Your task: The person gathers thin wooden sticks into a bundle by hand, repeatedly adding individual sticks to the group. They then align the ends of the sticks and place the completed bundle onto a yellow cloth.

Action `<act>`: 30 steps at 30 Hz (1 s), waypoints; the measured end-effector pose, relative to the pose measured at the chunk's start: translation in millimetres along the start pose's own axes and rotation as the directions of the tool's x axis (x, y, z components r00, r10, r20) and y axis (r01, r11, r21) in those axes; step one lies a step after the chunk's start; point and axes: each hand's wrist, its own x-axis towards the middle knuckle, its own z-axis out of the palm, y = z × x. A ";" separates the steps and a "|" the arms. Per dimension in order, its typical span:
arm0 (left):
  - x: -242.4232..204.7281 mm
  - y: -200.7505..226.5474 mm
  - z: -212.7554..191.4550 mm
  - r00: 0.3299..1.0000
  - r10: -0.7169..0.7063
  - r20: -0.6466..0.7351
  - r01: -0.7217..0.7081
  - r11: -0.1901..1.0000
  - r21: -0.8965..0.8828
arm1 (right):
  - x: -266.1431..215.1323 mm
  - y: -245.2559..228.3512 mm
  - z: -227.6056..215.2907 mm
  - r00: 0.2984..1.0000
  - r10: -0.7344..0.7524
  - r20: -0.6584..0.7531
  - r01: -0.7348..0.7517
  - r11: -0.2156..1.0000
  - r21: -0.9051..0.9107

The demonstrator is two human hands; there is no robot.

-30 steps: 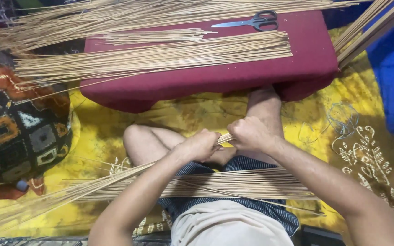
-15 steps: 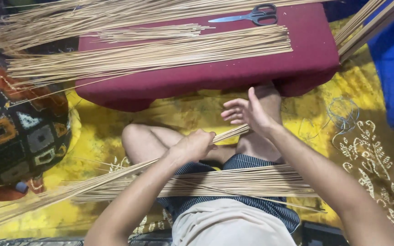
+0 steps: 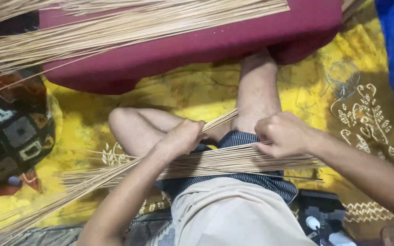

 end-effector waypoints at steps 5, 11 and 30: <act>-8.6 27.8 -16.2 1.000 0.017 0.015 -0.017 1.000 -0.007 | -62.6 -0.3 63.8 0.950 -0.015 0.313 0.092 0.968 -0.233; 2.3 38.1 4.9 0.997 0.068 0.047 -0.069 0.998 0.005 | -80.7 14.5 94.9 0.936 -0.006 0.351 0.118 0.948 -0.296; 4.7 104.0 28.5 0.982 0.160 0.095 -0.162 0.987 0.014 | -32.0 -29.4 34.3 0.884 -0.297 -0.360 0.115 0.887 -0.447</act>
